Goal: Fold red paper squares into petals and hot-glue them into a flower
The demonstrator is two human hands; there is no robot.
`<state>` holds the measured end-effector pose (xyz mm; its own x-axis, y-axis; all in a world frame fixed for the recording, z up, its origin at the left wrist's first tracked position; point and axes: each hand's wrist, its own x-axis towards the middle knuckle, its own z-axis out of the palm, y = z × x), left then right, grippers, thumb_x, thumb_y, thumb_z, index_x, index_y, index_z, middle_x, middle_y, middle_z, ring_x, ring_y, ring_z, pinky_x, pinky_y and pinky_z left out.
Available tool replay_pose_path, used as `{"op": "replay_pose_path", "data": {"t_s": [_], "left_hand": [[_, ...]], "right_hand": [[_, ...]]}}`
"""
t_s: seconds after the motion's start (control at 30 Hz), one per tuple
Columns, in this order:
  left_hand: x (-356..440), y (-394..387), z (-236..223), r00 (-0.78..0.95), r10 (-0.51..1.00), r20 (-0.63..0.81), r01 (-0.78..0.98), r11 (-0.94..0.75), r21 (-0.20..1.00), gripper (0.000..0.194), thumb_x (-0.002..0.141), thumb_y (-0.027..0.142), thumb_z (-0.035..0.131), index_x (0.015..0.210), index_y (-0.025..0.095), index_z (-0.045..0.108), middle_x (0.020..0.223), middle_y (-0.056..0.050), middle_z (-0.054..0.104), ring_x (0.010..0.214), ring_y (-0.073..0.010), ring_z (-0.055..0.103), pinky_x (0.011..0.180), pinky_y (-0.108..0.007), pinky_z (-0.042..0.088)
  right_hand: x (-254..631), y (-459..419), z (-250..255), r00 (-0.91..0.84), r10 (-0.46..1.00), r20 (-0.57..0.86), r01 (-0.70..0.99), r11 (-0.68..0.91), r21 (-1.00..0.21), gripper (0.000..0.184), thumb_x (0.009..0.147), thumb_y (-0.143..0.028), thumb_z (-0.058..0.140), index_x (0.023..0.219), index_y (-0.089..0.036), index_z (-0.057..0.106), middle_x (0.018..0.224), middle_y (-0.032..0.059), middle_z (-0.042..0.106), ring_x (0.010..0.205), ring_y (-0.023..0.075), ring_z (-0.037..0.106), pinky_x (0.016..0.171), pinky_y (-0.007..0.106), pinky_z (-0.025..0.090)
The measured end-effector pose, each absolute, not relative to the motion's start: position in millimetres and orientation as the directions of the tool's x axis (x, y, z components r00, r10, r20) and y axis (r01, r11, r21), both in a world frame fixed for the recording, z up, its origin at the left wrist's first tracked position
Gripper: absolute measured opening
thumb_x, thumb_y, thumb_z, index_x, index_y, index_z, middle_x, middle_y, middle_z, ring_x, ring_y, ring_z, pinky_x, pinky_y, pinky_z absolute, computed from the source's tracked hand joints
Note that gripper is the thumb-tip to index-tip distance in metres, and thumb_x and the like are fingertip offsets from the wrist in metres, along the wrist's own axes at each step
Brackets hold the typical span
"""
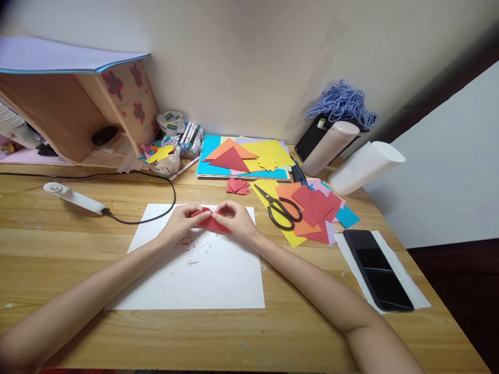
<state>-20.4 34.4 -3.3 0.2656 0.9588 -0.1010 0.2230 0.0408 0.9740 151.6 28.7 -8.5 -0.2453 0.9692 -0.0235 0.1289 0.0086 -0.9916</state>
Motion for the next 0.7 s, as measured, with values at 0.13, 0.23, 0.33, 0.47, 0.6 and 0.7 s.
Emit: {"op": "replay_pose_path", "data": {"t_s": [0.13, 0.23, 0.33, 0.47, 0.6, 0.7], "left_hand": [[-20, 34, 2, 0.307, 0.939, -0.155, 0.185, 0.101, 0.978, 0.03, 0.07, 0.043, 0.059, 0.066, 0.013, 0.063, 0.064, 0.0, 0.058, 0.063, -0.0117, 0.05, 0.059, -0.022, 0.037], [-20, 34, 4, 0.311, 0.933, -0.179, 0.175, 0.128, 0.976, 0.031, 0.069, 0.043, 0.06, 0.068, 0.013, 0.064, 0.067, -0.001, 0.061, 0.062, -0.0118, 0.051, 0.058, -0.022, 0.038], [-19, 34, 1, 0.275, 0.947, -0.168, 0.156, 0.128, 0.979, 0.03, 0.065, 0.043, 0.064, 0.068, 0.013, 0.064, 0.068, -0.002, 0.063, 0.063, -0.0123, 0.054, 0.059, -0.022, 0.04], [-18, 34, -2, 0.269, 0.948, -0.17, 0.15, 0.133, 0.98, 0.032, 0.063, 0.043, 0.066, 0.071, 0.013, 0.064, 0.072, -0.004, 0.065, 0.065, -0.014, 0.056, 0.06, -0.024, 0.042], [-24, 39, 5, 0.342, 0.924, -0.173, 0.195, 0.111, 0.975, 0.034, 0.068, 0.047, 0.06, 0.068, 0.014, 0.065, 0.072, -0.004, 0.064, 0.068, -0.0143, 0.056, 0.062, -0.024, 0.042], [-32, 45, 12, 0.482, 0.843, -0.238, 0.182, 0.169, 0.969, 0.042, 0.074, 0.052, 0.05, 0.064, 0.014, 0.064, 0.066, -0.003, 0.06, 0.06, -0.0122, 0.053, 0.056, -0.023, 0.041]], "right_hand": [[151, 28, -12, -0.238, 0.971, 0.005, 0.141, 0.04, -0.989, 0.022, 0.07, -0.037, 0.062, 0.072, -0.017, 0.053, 0.073, 0.0006, 0.056, 0.067, 0.0118, 0.052, 0.062, 0.024, 0.042], [152, 28, -14, -0.211, 0.977, 0.014, 0.147, 0.046, -0.988, 0.021, 0.071, -0.036, 0.061, 0.071, -0.017, 0.053, 0.073, 0.0011, 0.057, 0.069, 0.0125, 0.052, 0.065, 0.025, 0.043], [152, 29, -14, -0.208, 0.978, 0.004, 0.16, 0.038, -0.986, 0.021, 0.07, -0.036, 0.061, 0.073, -0.017, 0.054, 0.074, 0.0017, 0.057, 0.069, 0.0128, 0.052, 0.064, 0.025, 0.043], [151, 29, -14, -0.223, 0.974, -0.031, 0.201, 0.015, -0.979, 0.021, 0.071, -0.038, 0.059, 0.072, -0.017, 0.056, 0.072, 0.0012, 0.057, 0.064, 0.0117, 0.05, 0.058, 0.024, 0.041], [153, 29, -14, -0.23, 0.973, -0.03, 0.214, 0.02, -0.977, 0.018, 0.071, -0.035, 0.059, 0.072, -0.016, 0.056, 0.072, 0.0013, 0.057, 0.066, 0.0121, 0.05, 0.061, 0.024, 0.041], [156, 31, -14, -0.266, 0.963, -0.04, 0.231, 0.023, -0.973, 0.016, 0.072, -0.033, 0.058, 0.072, -0.016, 0.056, 0.073, 0.0013, 0.057, 0.067, 0.0123, 0.051, 0.062, 0.024, 0.041]]}}
